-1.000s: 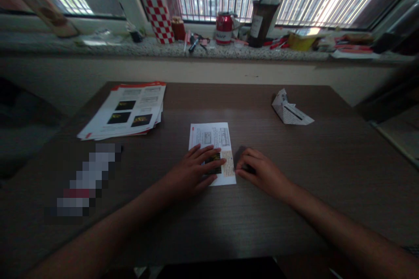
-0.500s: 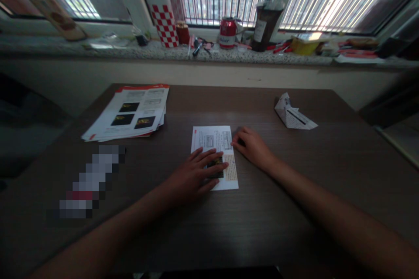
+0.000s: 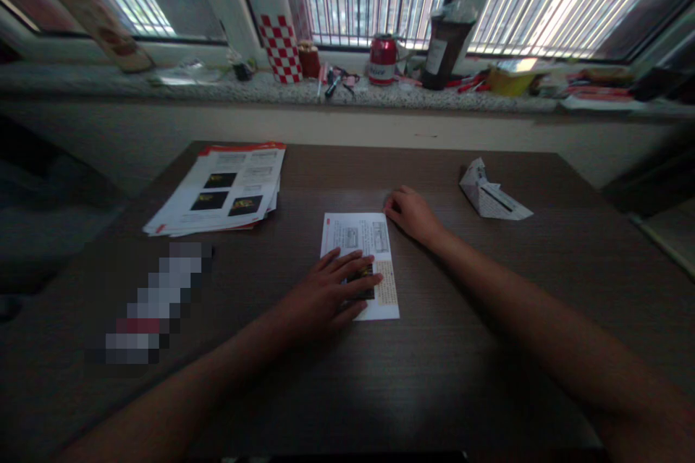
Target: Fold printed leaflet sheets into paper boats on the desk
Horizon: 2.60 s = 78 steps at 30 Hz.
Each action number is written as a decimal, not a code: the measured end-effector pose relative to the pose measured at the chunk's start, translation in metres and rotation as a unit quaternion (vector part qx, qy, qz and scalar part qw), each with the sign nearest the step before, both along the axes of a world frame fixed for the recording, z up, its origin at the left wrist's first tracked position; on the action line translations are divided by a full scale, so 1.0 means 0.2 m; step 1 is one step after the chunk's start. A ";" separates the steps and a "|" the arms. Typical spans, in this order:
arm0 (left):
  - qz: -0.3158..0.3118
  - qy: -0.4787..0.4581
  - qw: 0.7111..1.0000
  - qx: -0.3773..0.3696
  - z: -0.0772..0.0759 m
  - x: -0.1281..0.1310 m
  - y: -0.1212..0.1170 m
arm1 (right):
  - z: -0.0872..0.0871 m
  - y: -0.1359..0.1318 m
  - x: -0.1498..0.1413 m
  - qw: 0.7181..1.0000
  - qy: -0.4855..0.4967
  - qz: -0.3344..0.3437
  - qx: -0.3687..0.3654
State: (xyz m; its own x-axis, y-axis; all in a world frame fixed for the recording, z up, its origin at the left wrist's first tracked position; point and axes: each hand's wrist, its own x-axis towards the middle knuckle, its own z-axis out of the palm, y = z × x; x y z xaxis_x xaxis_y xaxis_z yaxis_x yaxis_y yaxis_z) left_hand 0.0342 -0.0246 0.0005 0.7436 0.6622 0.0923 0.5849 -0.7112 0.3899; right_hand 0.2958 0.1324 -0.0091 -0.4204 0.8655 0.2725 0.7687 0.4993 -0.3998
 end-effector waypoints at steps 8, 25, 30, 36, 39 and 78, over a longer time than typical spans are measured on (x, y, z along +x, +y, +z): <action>0.005 0.006 1.000 -0.002 0.00 0.00 0.00 | 0.01 0.00 0.00 1.000 0.009 -0.008 0.011; 0.005 0.004 1.000 0.014 -0.01 0.00 0.01 | 0.04 -0.50 0.08 0.996 0.026 0.060 -0.066; 0.006 0.009 1.000 0.017 -0.01 0.00 0.01 | 0.04 -0.72 0.12 0.990 0.033 0.097 -0.094; 0.005 0.012 1.000 0.022 -0.01 0.00 0.01 | 0.02 -0.89 0.14 0.989 0.016 0.113 -0.092; 0.005 0.019 1.000 0.023 -0.01 0.00 0.01 | 0.02 -0.92 0.15 0.988 0.010 0.122 -0.091; -0.010 -0.018 1.000 -0.022 0.06 -0.24 0.06 | 0.07 -0.83 0.17 0.986 -0.018 0.156 -0.048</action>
State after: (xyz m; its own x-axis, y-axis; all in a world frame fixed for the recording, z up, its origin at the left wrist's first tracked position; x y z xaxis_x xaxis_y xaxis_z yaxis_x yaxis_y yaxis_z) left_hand -0.0139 -0.0120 0.0127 0.7532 0.6516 0.0905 0.5558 -0.7039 0.4423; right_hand 0.3301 -0.0338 0.0050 -0.6787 0.7133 0.1749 0.5981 0.6750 -0.4320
